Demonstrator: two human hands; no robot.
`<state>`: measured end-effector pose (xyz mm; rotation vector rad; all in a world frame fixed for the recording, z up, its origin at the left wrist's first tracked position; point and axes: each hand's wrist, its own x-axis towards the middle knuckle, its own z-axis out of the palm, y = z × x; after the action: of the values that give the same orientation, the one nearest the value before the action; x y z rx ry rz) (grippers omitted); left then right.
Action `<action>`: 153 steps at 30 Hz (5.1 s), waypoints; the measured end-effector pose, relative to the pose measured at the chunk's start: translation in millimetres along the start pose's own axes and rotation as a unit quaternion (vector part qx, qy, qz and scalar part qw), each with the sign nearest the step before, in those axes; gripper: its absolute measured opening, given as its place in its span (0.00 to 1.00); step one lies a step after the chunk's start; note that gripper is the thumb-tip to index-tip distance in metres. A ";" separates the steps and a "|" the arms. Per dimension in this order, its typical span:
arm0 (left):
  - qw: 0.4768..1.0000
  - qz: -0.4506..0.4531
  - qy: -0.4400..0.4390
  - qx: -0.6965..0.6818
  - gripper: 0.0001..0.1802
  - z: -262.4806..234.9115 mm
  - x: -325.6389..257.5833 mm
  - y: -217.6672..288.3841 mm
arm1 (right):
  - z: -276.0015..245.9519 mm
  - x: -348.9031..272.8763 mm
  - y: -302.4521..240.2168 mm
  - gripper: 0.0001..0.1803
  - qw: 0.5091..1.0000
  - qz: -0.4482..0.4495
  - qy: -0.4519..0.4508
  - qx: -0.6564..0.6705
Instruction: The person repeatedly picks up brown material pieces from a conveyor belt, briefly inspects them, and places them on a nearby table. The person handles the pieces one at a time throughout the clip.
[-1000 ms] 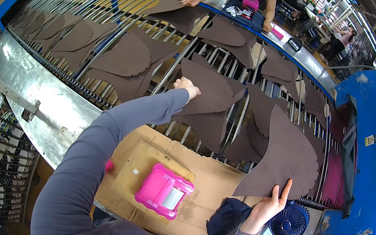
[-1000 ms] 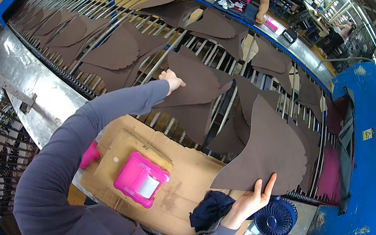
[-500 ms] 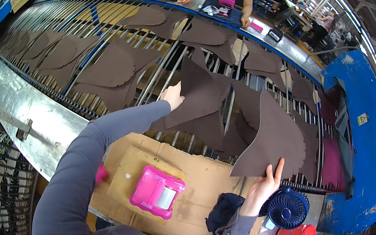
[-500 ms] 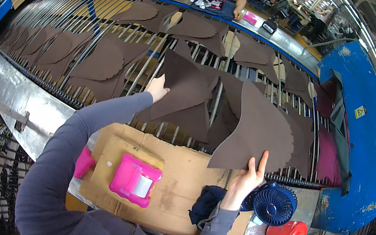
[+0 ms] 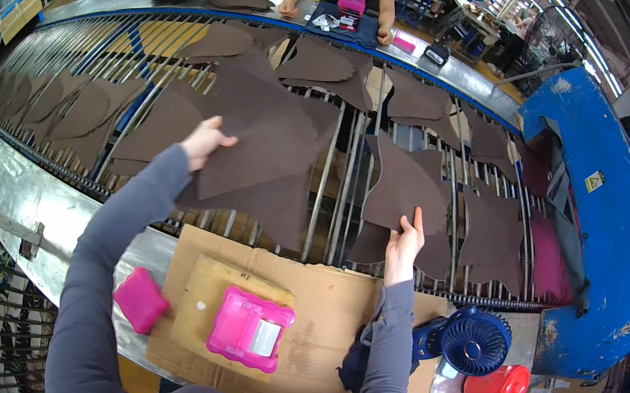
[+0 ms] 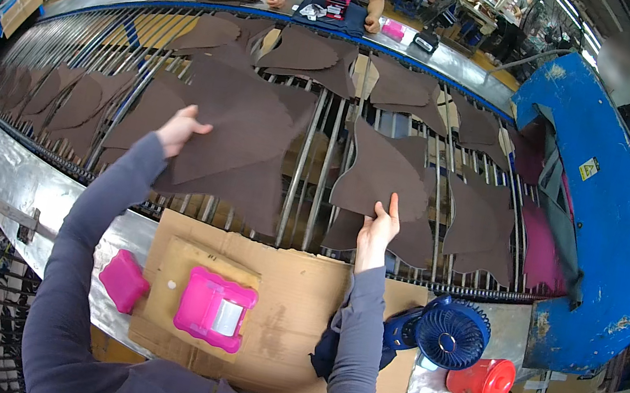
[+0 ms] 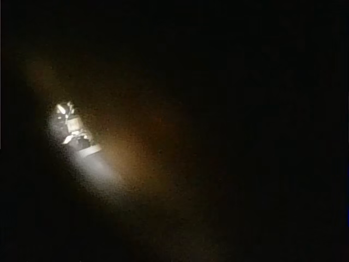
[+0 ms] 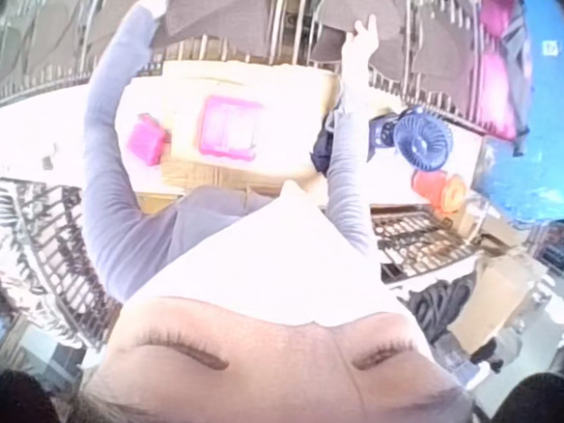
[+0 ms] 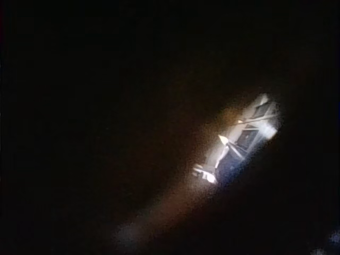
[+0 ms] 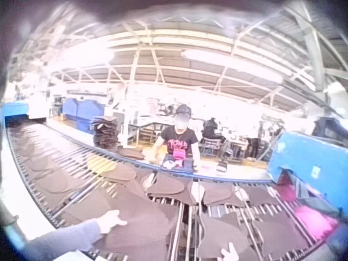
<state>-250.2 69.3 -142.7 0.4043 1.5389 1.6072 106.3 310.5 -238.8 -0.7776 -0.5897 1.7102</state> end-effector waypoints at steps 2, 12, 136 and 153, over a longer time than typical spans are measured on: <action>0.999 0.041 0.033 0.007 0.29 -31.0 -47.6 27.2 | 0.6 1.6 12.9 0.32 0.999 0.020 0.031 -0.015; 0.948 0.143 0.268 -0.093 0.25 -249.2 -302.6 -17.4 | -22.1 -6.9 2.2 0.33 0.980 0.068 0.013 -0.187; 0.977 -0.054 -0.179 -0.100 0.17 81.2 23.9 -81.3 | -86.3 -294.4 -218.1 0.18 0.593 -0.391 -0.073 -0.701; 0.976 -0.148 -0.152 0.051 0.34 16.1 -51.6 -44.7 | -99.8 -286.8 -188.2 0.15 0.603 -0.374 -0.081 -0.699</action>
<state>-192.7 35.9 -164.8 0.4330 1.3767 1.1802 350.4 83.2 -110.7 -1.1205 -2.1310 0.2110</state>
